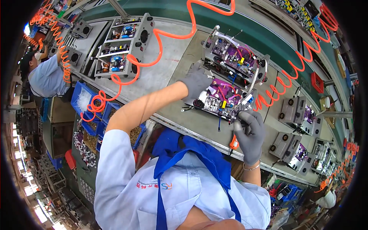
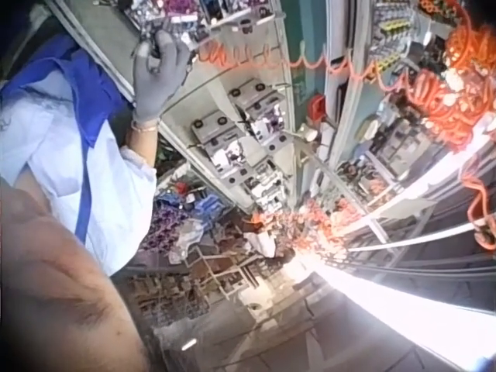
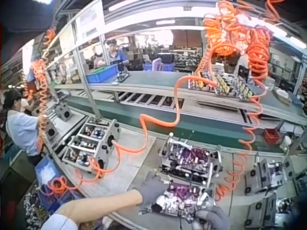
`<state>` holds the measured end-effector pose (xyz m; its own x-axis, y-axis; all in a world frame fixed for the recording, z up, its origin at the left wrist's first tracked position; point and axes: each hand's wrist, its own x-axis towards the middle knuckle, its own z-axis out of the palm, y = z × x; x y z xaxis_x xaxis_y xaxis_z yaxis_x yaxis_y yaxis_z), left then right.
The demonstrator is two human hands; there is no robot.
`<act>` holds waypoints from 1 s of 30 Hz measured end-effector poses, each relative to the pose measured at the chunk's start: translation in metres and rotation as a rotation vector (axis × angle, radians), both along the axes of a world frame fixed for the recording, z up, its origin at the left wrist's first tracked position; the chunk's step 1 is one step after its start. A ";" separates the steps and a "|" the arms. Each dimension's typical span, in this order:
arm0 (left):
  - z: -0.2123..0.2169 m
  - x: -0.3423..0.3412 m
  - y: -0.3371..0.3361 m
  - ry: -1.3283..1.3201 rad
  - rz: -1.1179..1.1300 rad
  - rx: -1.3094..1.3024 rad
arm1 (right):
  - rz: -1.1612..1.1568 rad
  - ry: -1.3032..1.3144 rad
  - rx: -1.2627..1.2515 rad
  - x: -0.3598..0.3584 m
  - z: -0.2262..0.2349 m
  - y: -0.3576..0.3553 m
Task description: The person assembles electronic components onto printed circuit boards by hand, securing them with screws using both manual screwdrivers and a pneumatic screwdriver.
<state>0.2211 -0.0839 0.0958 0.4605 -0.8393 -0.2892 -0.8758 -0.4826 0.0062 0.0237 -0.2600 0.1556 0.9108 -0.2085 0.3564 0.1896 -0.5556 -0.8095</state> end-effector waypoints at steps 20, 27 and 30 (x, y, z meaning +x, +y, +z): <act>-0.013 -0.030 0.014 -0.039 -0.291 0.310 | 0.181 -0.011 -0.297 0.069 -0.023 -0.005; -0.031 -0.066 0.053 -0.267 -0.342 0.210 | 0.431 0.177 -0.827 0.117 -0.058 0.029; -0.026 -0.079 0.061 -0.418 -0.308 0.132 | 0.504 0.284 -0.862 0.131 -0.074 0.048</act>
<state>0.1417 -0.0229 0.0695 0.2974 -0.9224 -0.2464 -0.8917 -0.1761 -0.4170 0.1550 -0.2116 0.0816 0.8952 0.4442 -0.0372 0.4254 -0.8763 -0.2262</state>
